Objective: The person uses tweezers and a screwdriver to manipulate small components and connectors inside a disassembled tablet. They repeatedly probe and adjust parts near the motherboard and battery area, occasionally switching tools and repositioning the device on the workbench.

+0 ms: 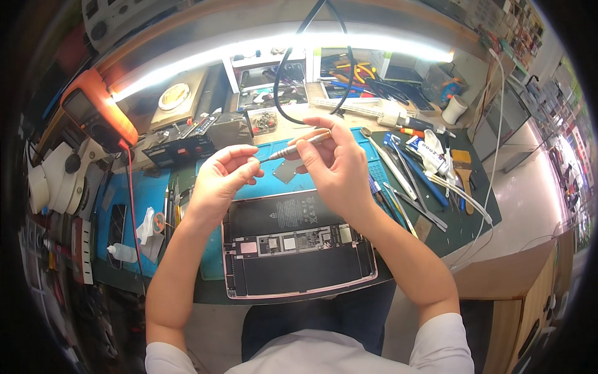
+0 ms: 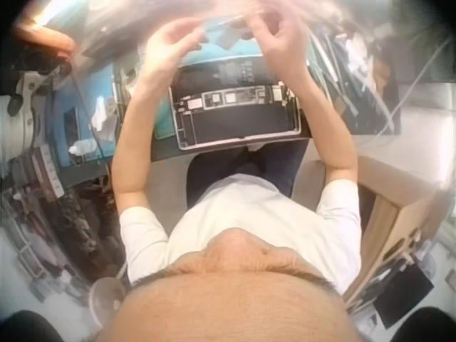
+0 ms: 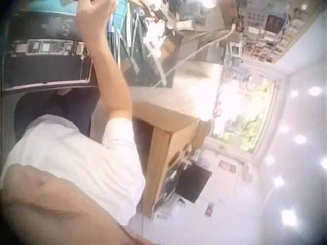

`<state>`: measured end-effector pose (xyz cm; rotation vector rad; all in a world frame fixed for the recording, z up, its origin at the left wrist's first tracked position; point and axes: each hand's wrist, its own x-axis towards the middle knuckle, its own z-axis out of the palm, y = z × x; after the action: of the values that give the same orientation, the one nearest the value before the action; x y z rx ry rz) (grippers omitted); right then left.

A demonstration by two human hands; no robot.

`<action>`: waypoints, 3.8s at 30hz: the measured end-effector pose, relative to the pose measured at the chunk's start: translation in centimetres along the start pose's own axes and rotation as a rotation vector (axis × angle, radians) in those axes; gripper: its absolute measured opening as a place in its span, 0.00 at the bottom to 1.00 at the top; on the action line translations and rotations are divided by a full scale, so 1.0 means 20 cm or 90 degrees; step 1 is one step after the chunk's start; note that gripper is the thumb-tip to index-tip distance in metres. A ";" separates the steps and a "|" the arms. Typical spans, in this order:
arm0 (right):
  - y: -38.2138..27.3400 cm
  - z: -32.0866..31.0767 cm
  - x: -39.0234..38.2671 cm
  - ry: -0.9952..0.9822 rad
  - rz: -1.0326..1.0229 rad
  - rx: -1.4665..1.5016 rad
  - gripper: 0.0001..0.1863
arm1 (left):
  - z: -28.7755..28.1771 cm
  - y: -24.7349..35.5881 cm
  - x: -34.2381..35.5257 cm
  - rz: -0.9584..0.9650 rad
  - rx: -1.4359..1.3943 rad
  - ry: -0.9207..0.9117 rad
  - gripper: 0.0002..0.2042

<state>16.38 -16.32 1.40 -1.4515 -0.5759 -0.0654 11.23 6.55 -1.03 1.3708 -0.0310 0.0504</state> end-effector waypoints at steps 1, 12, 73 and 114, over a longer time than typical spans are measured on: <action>0.00 -0.01 0.00 0.006 0.001 -0.011 0.18 | 0.00 0.00 0.00 0.004 0.001 0.001 0.21; -0.14 -0.07 -0.05 -0.079 -0.036 -0.114 0.19 | 0.07 0.02 -0.04 0.008 0.021 0.011 0.16; -0.24 -0.58 -0.46 -0.162 -0.134 -0.499 0.31 | 0.62 -0.21 -0.15 0.256 0.437 -0.358 0.14; -0.30 -0.49 -0.44 -0.170 -0.054 -0.457 0.34 | 0.20 -0.01 0.01 0.174 0.343 -0.016 0.11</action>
<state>9.73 -28.95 3.18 -2.1514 -0.8860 -0.1583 11.50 2.60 -0.52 1.8989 -0.2397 0.2869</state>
